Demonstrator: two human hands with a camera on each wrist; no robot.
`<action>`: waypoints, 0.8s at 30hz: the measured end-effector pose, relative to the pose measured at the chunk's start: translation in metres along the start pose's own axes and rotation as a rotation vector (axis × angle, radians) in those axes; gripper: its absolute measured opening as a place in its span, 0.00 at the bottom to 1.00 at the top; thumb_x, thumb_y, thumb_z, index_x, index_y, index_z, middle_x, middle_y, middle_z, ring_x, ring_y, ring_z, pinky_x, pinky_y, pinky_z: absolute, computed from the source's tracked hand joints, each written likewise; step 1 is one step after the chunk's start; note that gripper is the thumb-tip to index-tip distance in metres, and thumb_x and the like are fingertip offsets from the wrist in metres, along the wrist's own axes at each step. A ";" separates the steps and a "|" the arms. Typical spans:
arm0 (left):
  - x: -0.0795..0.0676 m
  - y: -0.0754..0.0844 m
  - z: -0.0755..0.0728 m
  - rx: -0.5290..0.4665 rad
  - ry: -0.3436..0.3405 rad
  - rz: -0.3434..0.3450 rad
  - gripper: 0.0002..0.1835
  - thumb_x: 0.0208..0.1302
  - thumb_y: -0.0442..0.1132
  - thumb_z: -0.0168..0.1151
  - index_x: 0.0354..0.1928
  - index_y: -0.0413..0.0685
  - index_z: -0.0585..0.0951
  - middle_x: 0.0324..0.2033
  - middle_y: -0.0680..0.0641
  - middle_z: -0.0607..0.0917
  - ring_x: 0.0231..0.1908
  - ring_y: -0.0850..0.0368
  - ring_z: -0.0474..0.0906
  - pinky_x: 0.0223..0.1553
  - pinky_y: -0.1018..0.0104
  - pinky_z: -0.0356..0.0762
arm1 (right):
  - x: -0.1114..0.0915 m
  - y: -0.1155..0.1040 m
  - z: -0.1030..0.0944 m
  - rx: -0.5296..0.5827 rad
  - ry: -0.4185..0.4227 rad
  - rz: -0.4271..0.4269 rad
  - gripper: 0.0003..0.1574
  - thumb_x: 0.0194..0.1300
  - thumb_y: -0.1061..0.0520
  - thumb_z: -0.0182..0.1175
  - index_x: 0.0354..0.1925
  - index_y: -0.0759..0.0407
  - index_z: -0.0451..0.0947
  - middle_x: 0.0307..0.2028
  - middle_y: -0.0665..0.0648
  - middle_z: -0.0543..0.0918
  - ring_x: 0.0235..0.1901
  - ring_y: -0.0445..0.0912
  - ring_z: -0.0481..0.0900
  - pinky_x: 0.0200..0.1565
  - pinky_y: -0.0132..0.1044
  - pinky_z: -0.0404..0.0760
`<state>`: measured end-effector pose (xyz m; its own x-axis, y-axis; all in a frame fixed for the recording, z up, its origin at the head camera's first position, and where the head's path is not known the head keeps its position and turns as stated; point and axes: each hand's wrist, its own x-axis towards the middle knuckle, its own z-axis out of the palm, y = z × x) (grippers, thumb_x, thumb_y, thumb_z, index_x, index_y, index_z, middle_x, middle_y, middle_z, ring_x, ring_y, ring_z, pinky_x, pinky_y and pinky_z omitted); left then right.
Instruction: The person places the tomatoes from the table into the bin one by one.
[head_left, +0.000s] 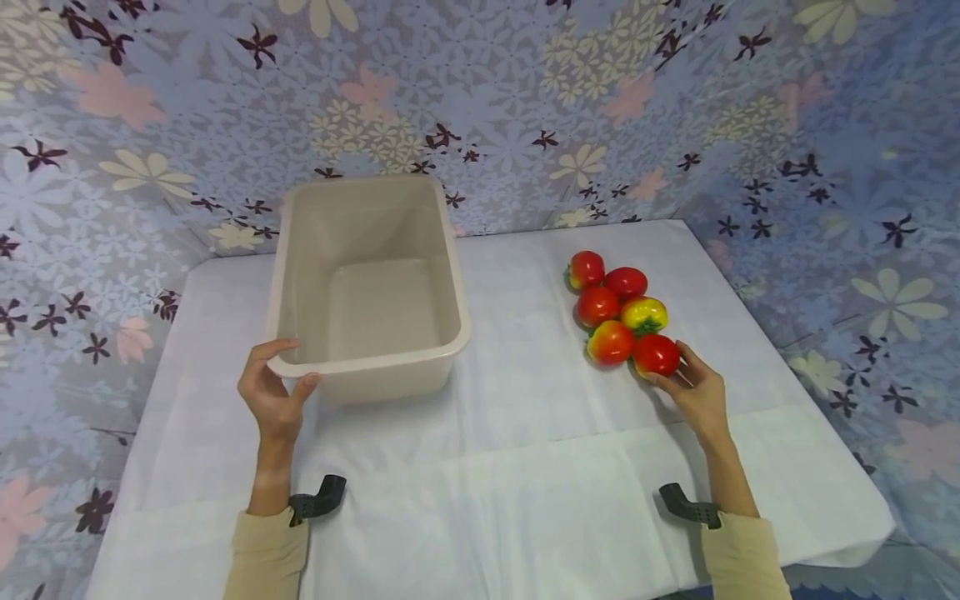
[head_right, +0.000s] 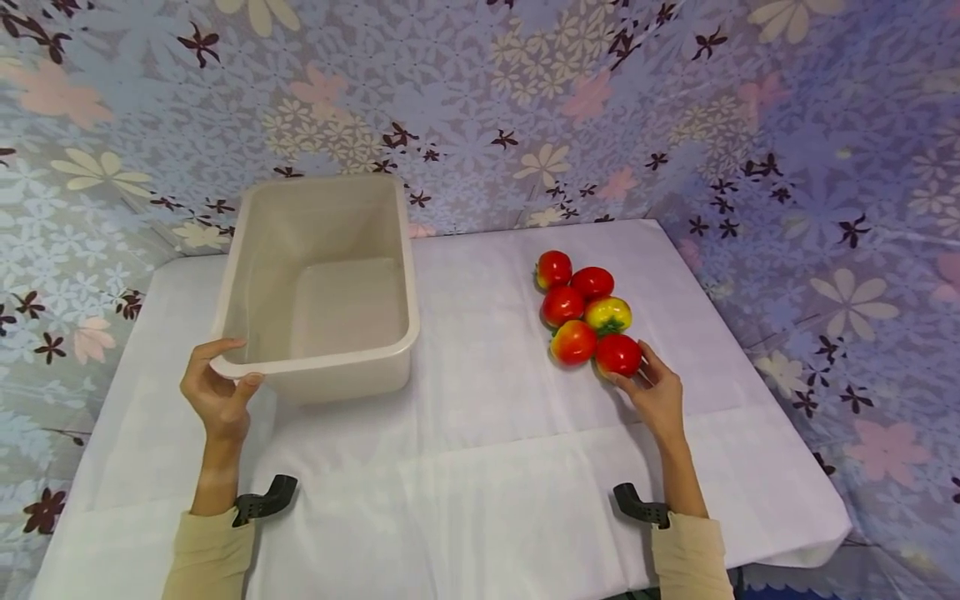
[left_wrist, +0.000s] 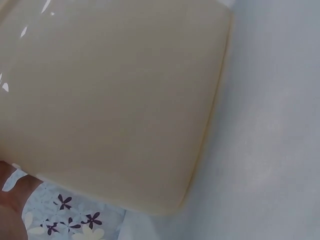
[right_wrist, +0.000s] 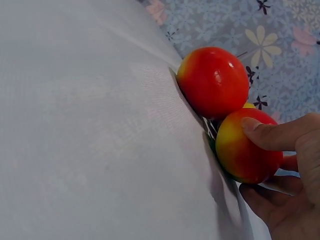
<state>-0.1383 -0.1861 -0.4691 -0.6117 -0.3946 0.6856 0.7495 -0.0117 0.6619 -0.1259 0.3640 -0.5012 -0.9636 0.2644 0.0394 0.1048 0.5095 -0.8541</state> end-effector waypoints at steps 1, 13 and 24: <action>0.000 -0.002 0.002 0.006 0.008 0.005 0.30 0.43 0.44 0.80 0.38 0.23 0.79 0.38 0.51 0.85 0.43 0.58 0.77 0.50 0.66 0.69 | -0.001 0.001 -0.001 0.007 0.001 0.004 0.48 0.60 0.62 0.68 0.72 0.65 0.57 0.71 0.66 0.63 0.64 0.64 0.67 0.52 0.22 0.71; -0.004 -0.007 0.011 0.130 0.076 0.129 0.41 0.44 0.63 0.75 0.36 0.24 0.79 0.38 0.56 0.86 0.42 0.62 0.80 0.49 0.71 0.72 | -0.002 -0.001 0.000 0.057 0.034 0.034 0.47 0.60 0.62 0.68 0.72 0.65 0.58 0.71 0.66 0.63 0.66 0.62 0.67 0.50 0.18 0.71; 0.004 0.008 0.021 0.194 0.057 0.178 0.48 0.46 0.67 0.72 0.33 0.16 0.73 0.37 0.61 0.86 0.41 0.69 0.80 0.46 0.76 0.73 | -0.004 -0.008 -0.007 0.186 0.061 0.030 0.46 0.58 0.68 0.68 0.71 0.66 0.60 0.70 0.68 0.63 0.62 0.46 0.73 0.48 0.17 0.72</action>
<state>-0.1401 -0.1685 -0.4554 -0.4549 -0.4258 0.7821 0.7781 0.2371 0.5816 -0.1212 0.3643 -0.4912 -0.9435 0.3293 0.0385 0.0812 0.3421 -0.9362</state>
